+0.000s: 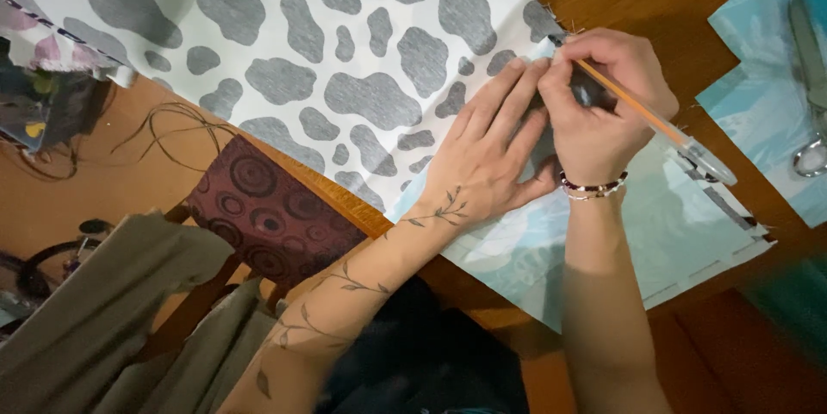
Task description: The person cuts a piece of spotted fabric using scissors, then places a paper pattern on top. They use a ruler and pencil to trace the pattern onto the fabric, marking the cutting lines.
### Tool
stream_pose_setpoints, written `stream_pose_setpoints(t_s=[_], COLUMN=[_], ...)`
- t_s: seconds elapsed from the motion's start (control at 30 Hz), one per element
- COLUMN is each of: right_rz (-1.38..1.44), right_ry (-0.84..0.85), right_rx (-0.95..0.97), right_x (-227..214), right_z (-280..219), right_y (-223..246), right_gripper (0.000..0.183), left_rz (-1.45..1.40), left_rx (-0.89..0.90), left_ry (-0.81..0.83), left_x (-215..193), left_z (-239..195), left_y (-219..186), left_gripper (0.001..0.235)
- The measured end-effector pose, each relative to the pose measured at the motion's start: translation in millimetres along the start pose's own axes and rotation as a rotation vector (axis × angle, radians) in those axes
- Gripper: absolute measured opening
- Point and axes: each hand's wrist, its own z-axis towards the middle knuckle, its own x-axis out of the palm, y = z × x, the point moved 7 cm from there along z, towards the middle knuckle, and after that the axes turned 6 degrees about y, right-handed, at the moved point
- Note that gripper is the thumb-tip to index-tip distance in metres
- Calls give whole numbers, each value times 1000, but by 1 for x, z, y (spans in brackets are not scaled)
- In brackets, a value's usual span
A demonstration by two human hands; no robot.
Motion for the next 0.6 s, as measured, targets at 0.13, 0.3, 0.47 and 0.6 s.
stream_pose_setpoints(t_s=[0.13, 0.3, 0.47, 0.6], right_rz=[10, -23, -35, 138], right_ry=[11, 28, -3, -64], right_rx=[-35, 1, -17, 38], right_x=[-1, 0, -2, -4], right_z=[1, 0, 0, -3], right_y=[1, 0, 2, -5], right_gripper=[9, 11, 11, 6], left_rz=[-2, 1, 17, -46], left_rx=[5, 14, 14, -23], left_ry=[27, 0, 0, 77], left_x=[2, 1, 0, 2], left_z=[0, -1, 0, -4], left_y=[0, -1, -1, -2], left_gripper=[61, 55, 59, 61])
